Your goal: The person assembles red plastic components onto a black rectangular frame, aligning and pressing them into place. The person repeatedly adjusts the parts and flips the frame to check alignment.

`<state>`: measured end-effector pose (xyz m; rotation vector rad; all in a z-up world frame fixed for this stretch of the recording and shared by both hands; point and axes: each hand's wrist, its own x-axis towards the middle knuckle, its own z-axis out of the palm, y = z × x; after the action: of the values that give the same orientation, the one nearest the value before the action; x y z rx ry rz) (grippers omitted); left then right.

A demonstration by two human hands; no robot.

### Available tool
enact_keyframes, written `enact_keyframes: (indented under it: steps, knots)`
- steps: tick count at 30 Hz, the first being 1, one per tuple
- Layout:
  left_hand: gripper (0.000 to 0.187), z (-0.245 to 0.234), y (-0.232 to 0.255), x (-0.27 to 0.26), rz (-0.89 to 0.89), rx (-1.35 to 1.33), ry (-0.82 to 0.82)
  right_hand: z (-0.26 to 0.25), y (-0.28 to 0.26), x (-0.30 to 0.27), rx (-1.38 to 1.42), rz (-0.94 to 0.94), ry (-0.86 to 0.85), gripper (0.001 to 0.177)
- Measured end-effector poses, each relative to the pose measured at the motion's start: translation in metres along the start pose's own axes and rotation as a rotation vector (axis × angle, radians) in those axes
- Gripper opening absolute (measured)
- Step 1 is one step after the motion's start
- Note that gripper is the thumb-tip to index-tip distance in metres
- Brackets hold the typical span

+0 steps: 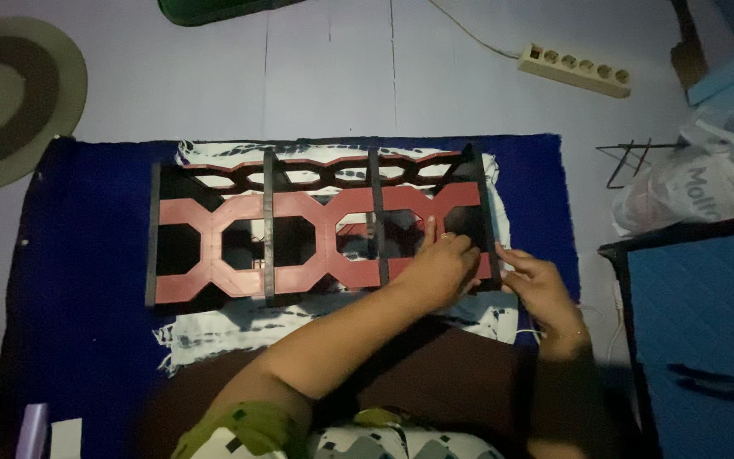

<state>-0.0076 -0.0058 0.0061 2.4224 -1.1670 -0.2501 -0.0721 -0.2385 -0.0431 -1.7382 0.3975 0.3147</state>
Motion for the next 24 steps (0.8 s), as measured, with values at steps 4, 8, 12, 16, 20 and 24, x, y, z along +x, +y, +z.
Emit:
enact_keyframes:
  steps: [4, 8, 12, 16, 20, 24]
  knots:
    - [0.062, -0.012, -0.002, -0.017, 0.017, -0.185, 0.209, 0.003, 0.025, 0.007, 0.107, -0.065, 0.014, 0.042]
    - [0.055, -0.038, -0.029, -0.063, -0.018, -0.239, 0.376, 0.003, 0.021, 0.009, 0.080, -0.066, 0.281, 0.037]
    - [0.063, -0.062, -0.047, -0.116, -0.151, -0.150, 0.462, 0.009, 0.016, 0.011, 0.141, -0.128, 0.259, 0.032]
    - [0.060, -0.054, -0.056, -0.120, -0.436, -0.134, 0.431, 0.033, -0.001, 0.005, -0.131, -0.197, 0.417, 0.032]
    - [0.060, -0.059, -0.092, -0.105, -0.375, 0.110, 0.556, 0.048, -0.054, 0.005, -0.480, -0.622, 0.444, 0.039]
    - [0.070, -0.075, -0.135, -0.077, -0.270, 0.232, 0.442, 0.083, -0.108, 0.042, -0.807, -0.767, 0.255, 0.064]
